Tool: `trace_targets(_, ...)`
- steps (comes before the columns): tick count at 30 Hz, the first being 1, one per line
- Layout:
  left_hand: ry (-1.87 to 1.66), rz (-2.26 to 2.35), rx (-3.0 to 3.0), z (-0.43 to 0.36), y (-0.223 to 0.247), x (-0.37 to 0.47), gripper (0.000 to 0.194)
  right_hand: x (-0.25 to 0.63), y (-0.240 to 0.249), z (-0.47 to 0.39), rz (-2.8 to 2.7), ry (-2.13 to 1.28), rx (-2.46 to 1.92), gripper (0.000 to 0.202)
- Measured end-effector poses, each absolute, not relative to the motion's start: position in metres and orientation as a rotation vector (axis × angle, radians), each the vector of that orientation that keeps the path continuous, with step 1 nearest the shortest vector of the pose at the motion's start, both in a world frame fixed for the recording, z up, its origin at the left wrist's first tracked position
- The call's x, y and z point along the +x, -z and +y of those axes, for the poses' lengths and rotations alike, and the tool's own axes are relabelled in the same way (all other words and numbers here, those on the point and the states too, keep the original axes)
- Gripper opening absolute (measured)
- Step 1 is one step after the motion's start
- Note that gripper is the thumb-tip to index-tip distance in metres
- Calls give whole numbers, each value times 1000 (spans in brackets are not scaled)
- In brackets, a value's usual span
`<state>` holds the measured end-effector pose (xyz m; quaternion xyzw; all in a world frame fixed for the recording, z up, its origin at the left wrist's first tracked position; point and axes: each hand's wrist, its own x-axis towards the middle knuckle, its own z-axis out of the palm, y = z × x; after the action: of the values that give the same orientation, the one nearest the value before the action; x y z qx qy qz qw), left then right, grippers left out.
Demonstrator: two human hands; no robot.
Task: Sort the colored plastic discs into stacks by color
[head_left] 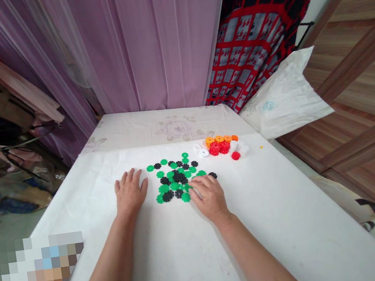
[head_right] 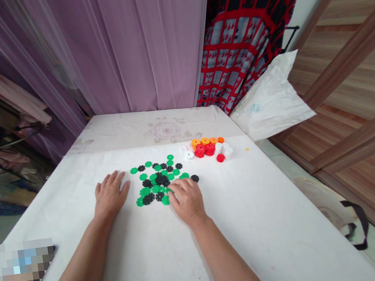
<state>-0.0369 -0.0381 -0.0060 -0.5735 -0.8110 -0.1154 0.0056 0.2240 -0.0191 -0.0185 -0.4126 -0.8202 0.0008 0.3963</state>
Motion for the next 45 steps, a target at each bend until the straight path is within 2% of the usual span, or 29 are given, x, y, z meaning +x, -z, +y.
trace_targets(6,355,-2543,-1807,-39,4,-35,54,195,19,-34,-2198,-57,-1128,15)
trace_targets(20,369,-2563,-1803,-39,3,-35,53,207,24,-35,-2179,-121,-1194,13)
trace_targets(45,347,-2574,-1808,-39,3,-35,53,197,24,-36,-2225,-143,-1239,21)
